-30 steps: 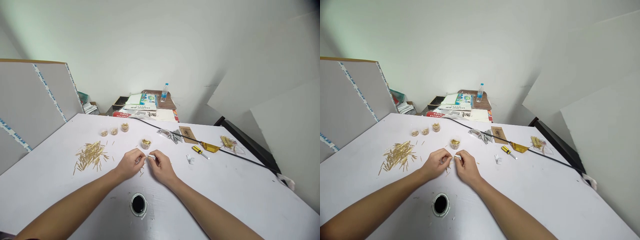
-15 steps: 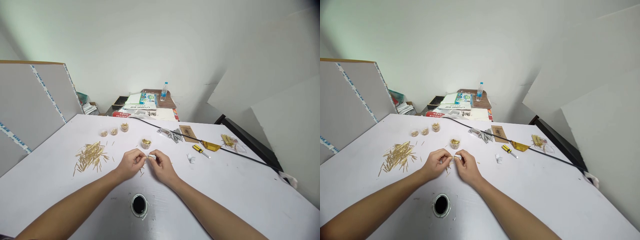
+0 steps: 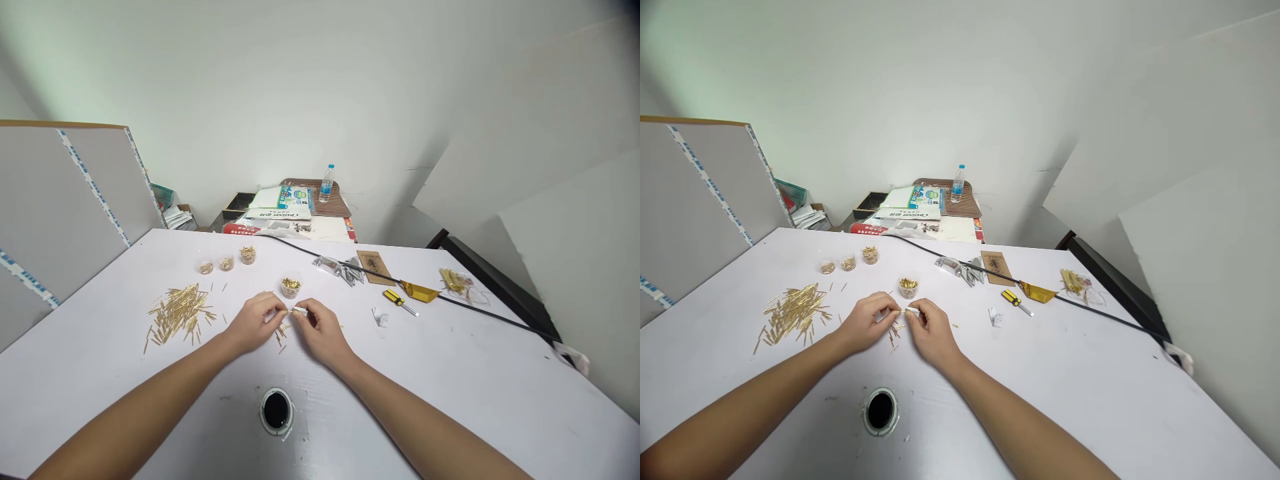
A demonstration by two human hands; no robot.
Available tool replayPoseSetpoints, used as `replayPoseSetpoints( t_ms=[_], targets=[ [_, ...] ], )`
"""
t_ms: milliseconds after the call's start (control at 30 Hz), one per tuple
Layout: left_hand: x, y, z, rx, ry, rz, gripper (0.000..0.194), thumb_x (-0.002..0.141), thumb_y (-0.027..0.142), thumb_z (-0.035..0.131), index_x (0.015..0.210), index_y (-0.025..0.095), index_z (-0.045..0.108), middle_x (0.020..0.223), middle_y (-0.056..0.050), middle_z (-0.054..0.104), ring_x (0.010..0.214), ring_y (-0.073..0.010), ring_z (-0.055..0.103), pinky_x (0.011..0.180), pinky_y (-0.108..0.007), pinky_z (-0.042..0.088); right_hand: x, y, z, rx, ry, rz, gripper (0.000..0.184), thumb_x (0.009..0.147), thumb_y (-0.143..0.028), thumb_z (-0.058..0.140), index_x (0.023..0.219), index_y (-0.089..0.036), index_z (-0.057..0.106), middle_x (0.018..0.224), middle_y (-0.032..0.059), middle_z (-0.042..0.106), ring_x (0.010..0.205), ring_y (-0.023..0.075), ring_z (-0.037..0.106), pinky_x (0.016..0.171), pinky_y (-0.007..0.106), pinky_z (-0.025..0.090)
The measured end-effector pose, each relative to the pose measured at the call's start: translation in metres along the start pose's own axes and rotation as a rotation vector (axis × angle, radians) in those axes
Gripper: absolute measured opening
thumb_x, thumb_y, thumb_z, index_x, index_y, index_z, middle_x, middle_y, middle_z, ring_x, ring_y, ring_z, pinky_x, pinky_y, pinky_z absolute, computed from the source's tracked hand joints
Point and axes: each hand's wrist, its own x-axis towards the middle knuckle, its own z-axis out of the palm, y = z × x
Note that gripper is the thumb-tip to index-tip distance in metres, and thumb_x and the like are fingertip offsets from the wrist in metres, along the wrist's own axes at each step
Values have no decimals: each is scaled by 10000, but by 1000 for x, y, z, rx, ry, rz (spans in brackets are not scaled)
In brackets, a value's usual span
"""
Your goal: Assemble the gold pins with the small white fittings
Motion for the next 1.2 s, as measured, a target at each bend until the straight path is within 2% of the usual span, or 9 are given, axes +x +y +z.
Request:
replayPoseSetpoints(
  t_ms=[100, 200, 300, 433, 600, 733, 900, 1067, 1200],
  targets=[
    [0, -8, -11, 126, -119, 80, 152, 952, 219, 577, 926, 205, 726, 915, -64, 708, 917, -204, 600, 864, -356, 472, 4, 7, -1, 68, 79, 75, 308, 904, -452, 571, 969, -175, 690, 784, 34, 647, 666, 175, 519, 623, 295, 419],
    [-2, -11, -18, 203, -234, 196, 226, 962, 188, 545, 1062, 223, 744, 987, -90, 698, 973, -222, 582, 859, -354, 486, 6, 11, -2, 139, 103, 127, 366, 896, -504, 590, 986, -167, 701, 781, 33, 648, 682, 179, 528, 640, 300, 427],
    [6, -9, -21, 214, -241, 250, 281, 953, 149, 524, 1149, 208, 716, 1003, -97, 697, 986, -224, 578, 869, -351, 492, 6, 10, -2, 192, 72, 121, 404, 905, -521, 586, 1044, -165, 715, 782, 32, 662, 722, 191, 560, 676, 305, 449],
    [45, -6, -24, 275, -119, 163, 251, 937, 149, 512, 1061, 185, 727, 1003, -99, 694, 977, -239, 577, 891, -385, 477, 6, 9, -1, 198, 64, 78, 405, 913, -484, 575, 1143, -181, 713, 945, 61, 716, 809, 207, 596, 734, 317, 473],
    [106, -14, -16, 393, -290, -32, 126, 805, 187, 681, 793, 226, 800, 974, -95, 713, 987, -297, 562, 898, -421, 462, 6, 9, -2, 91, 68, 77, 372, 906, -403, 548, 1142, -176, 726, 947, 79, 704, 734, 198, 575, 674, 317, 461],
    [128, -23, -2, 404, -387, -141, 51, 658, 185, 796, 636, 226, 777, 701, -90, 682, 895, -302, 582, 732, -340, 484, 6, 7, -4, 61, 52, 68, 353, 925, -393, 515, 1115, -175, 718, 845, 55, 676, 694, 194, 560, 649, 313, 455],
    [127, -25, 3, 395, -361, -124, 95, 631, 118, 758, 600, 205, 741, 692, -89, 671, 840, -260, 602, 678, -290, 482, 5, 4, -3, 45, 48, 60, 331, 919, -368, 517, 1110, -173, 703, 896, 61, 687, 715, 192, 571, 670, 316, 468],
    [120, -12, -11, 373, -297, -81, 112, 787, 162, 658, 758, 200, 759, 900, -92, 719, 947, -265, 616, 867, -370, 493, 5, 4, -3, 81, 0, 47, 277, 940, -351, 495, 1044, -186, 692, 988, 68, 704, 858, 213, 619, 779, 333, 479],
    [97, 5, -21, 115, -73, -73, 136, 844, 189, 586, 837, 183, 722, 938, -69, 713, 896, -216, 634, 797, -332, 513, 5, 2, -3, 56, -4, 13, 321, 980, -419, 490, 851, -192, 676, 849, 49, 660, 806, 204, 595, 739, 319, 462]
  ],
)
